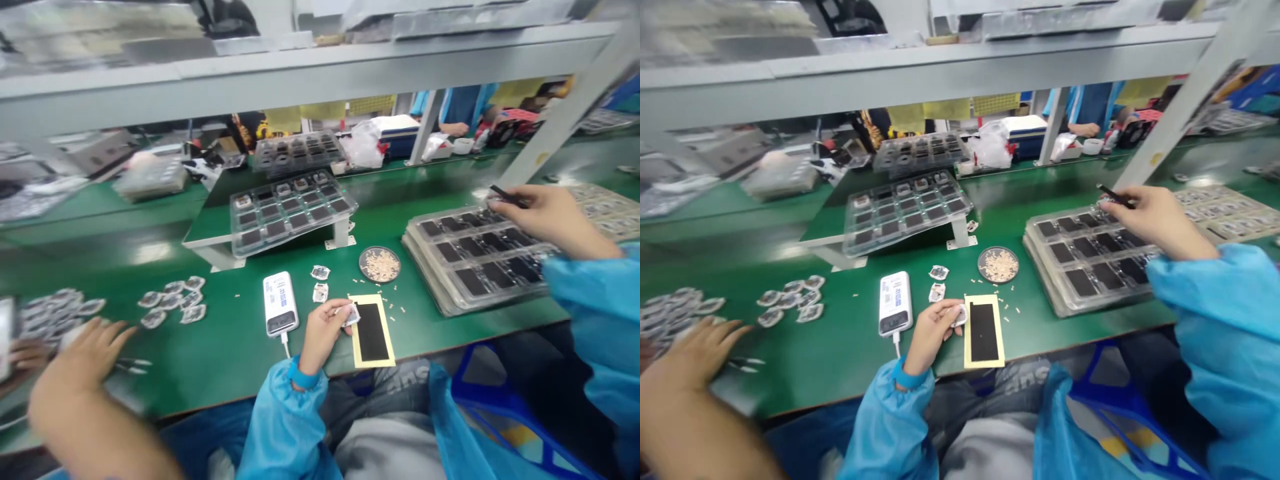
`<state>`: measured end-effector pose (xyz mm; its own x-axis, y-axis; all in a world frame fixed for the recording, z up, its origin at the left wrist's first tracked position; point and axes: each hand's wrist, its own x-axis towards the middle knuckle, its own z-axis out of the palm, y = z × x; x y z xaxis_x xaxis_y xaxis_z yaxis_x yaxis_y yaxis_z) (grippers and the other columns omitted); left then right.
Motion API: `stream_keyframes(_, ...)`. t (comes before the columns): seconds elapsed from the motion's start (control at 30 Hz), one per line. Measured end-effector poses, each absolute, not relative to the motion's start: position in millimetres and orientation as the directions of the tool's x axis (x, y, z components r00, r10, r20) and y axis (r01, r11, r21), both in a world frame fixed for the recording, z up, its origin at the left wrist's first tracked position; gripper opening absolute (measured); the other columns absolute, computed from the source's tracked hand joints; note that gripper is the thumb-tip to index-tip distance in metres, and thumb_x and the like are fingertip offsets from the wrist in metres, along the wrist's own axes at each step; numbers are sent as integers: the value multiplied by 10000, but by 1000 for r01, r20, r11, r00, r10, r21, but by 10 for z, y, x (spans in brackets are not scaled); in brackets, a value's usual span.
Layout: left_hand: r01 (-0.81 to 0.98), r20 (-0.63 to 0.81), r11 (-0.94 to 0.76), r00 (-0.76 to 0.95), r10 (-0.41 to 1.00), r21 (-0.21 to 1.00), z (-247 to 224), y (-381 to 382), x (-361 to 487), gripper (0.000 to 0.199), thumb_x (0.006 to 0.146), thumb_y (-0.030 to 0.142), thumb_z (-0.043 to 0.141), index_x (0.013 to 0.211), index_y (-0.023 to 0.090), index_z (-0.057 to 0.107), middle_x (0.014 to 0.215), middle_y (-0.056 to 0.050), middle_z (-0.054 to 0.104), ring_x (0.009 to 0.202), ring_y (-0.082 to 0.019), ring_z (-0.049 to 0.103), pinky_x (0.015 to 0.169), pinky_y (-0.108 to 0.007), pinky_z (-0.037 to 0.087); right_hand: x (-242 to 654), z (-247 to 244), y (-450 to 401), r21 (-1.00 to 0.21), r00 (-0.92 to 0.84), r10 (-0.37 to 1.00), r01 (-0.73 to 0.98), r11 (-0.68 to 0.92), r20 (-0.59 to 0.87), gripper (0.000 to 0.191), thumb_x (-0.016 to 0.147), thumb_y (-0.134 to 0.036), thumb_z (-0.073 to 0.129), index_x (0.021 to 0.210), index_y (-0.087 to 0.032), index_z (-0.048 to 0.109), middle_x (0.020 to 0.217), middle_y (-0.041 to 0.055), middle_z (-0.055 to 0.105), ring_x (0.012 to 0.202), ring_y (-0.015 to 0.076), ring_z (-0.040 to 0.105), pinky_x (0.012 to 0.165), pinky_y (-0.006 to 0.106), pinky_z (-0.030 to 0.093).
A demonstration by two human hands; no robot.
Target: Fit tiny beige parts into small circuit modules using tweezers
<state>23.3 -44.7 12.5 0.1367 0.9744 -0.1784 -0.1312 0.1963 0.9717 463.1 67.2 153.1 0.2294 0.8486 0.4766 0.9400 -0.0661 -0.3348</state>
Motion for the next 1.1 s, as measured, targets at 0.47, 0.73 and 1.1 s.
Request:
stream_keyframes(0.47, -252, -222, 219, 16, 975, 943, 64, -483, 267, 457, 911, 535, 647, 1094, 133, 763, 775, -76, 722, 564, -111, 624, 439, -190, 306, 2575, 604, -427, -939, -286, 956, 305, 157, 66, 266, 817, -464, 797, 873, -204, 803, 809, 48, 785, 688, 203, 716, 621, 305, 582)
stream_keyframes(0.73, -218, -124, 140, 87, 988, 966, -9, -505, 226, 345, 904, 327, 605, 1186, 173, 729, 956, -66, 736, 658, -119, 555, 582, -243, 397, 2246, 213, -348, -991, -288, 956, 132, -9, -48, 348, 800, -510, 802, 798, -166, 747, 743, 52, 765, 684, 175, 703, 659, 275, 553)
stream_keyframes(1.1, -133, -25, 43, 135, 991, 990, -24, -562, 235, 464, 828, 156, 577, 1274, 191, 702, 1170, -79, 737, 961, -203, 647, 810, -290, 475, 2193, 191, -317, -979, -286, 942, 149, -140, -178, 382, 750, -540, 808, 771, -166, 731, 643, 24, 697, 611, 152, 626, 631, 269, 487)
